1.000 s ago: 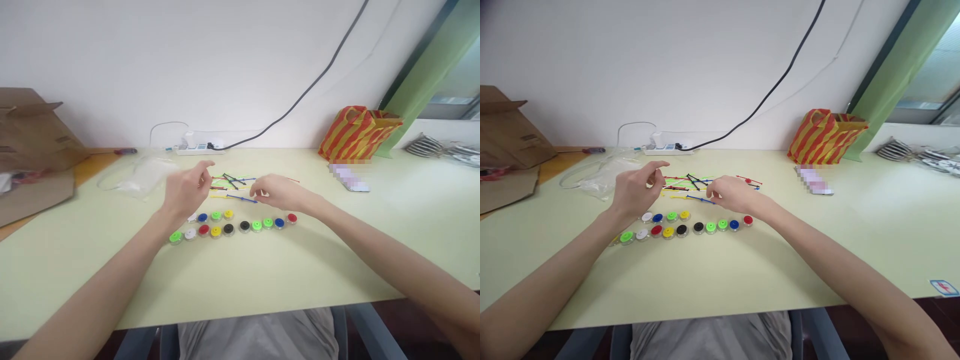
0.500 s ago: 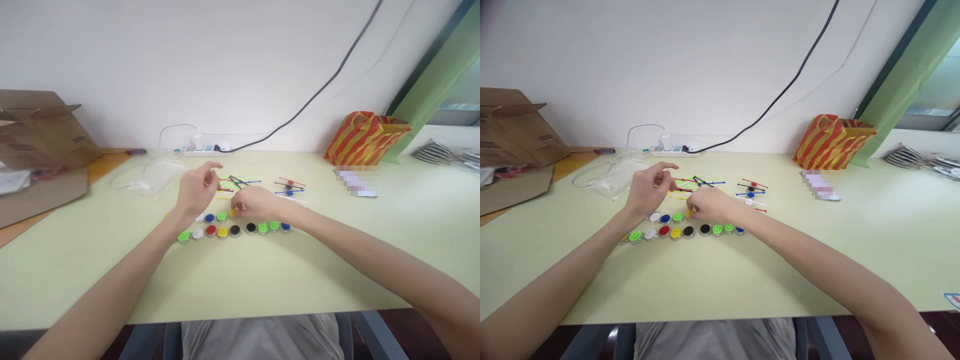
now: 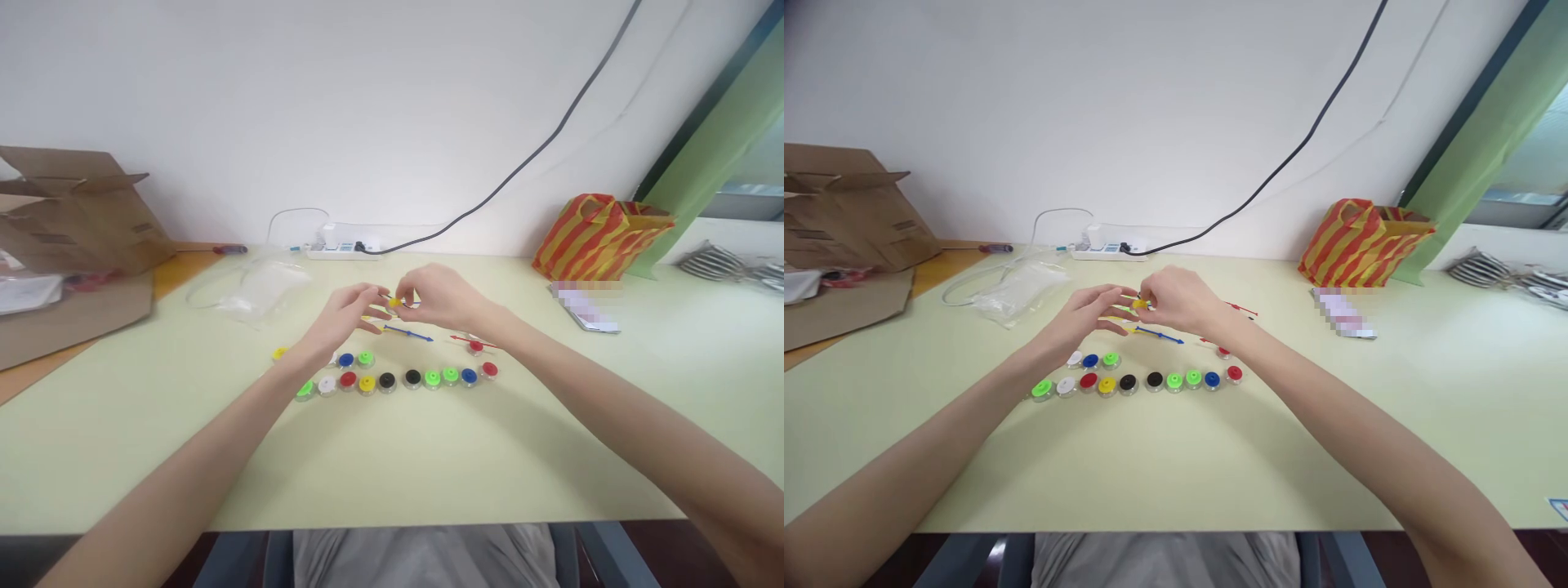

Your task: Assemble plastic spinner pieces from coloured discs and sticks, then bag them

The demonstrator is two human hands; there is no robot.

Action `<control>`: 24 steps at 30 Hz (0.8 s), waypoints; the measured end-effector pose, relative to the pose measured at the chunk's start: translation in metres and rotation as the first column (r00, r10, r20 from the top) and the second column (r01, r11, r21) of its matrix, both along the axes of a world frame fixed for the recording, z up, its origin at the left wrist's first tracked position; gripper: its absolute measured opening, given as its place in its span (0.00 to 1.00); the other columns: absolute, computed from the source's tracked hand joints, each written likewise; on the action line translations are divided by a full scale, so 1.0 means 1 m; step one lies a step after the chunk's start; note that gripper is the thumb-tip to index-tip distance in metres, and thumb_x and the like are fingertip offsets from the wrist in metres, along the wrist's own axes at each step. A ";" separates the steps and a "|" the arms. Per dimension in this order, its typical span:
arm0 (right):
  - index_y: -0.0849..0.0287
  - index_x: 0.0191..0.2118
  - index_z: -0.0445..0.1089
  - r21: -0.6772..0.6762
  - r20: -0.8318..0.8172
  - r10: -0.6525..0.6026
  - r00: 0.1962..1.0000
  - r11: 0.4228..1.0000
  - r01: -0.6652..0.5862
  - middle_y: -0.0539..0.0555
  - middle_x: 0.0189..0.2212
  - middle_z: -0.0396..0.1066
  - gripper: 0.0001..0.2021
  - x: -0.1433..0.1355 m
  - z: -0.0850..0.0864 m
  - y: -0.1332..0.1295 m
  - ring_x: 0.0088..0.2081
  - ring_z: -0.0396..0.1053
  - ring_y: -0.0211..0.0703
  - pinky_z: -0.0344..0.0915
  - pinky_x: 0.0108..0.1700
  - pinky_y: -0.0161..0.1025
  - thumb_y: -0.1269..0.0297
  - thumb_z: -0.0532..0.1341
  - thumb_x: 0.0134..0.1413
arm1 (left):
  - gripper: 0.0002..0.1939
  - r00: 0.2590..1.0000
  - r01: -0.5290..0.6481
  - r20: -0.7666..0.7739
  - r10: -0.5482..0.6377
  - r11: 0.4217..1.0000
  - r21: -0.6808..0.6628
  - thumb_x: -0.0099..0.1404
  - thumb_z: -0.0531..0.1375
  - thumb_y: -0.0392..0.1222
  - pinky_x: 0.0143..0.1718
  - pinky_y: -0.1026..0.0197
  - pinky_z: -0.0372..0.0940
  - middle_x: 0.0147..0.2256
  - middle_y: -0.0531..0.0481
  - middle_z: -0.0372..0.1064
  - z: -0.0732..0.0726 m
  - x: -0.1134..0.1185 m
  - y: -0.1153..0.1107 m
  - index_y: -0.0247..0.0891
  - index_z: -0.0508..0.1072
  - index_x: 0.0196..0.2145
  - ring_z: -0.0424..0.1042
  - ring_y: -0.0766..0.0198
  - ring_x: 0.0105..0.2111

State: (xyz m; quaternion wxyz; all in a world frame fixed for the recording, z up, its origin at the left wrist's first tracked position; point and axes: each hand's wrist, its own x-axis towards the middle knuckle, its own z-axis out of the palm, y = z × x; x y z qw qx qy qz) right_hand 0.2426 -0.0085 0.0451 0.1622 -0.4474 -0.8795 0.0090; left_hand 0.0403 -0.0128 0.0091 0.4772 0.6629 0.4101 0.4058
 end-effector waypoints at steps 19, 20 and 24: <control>0.61 0.28 0.78 -0.218 0.064 0.097 0.993 0.973 -0.081 0.57 0.31 0.77 0.05 -0.045 -0.043 0.042 0.31 0.68 0.43 0.53 0.32 0.39 0.75 0.65 0.52 | 0.16 0.729 -0.411 0.556 0.399 0.905 -0.109 0.58 0.72 0.38 0.54 0.50 0.72 0.41 0.39 0.78 -0.007 -0.013 0.023 0.30 0.76 0.43 0.80 0.58 0.40; 0.61 0.28 0.77 -0.223 0.049 0.102 0.994 0.971 -0.088 0.57 0.30 0.77 0.06 -0.046 -0.045 0.043 0.31 0.67 0.43 0.53 0.32 0.39 0.76 0.64 0.51 | 0.16 0.737 -0.406 0.551 0.392 0.908 -0.103 0.58 0.72 0.39 0.52 0.51 0.73 0.40 0.41 0.78 -0.008 -0.013 0.023 0.31 0.77 0.43 0.80 0.60 0.38; 0.62 0.28 0.77 -0.272 -0.072 0.135 0.988 0.951 -0.149 0.53 0.27 0.75 0.05 -0.046 -0.047 0.051 0.28 0.65 0.39 0.57 0.32 0.37 0.75 0.64 0.51 | 0.18 0.762 -0.397 0.529 0.374 0.915 -0.075 0.55 0.73 0.43 0.40 0.57 0.75 0.36 0.47 0.74 -0.011 -0.013 0.025 0.34 0.79 0.41 0.75 0.65 0.33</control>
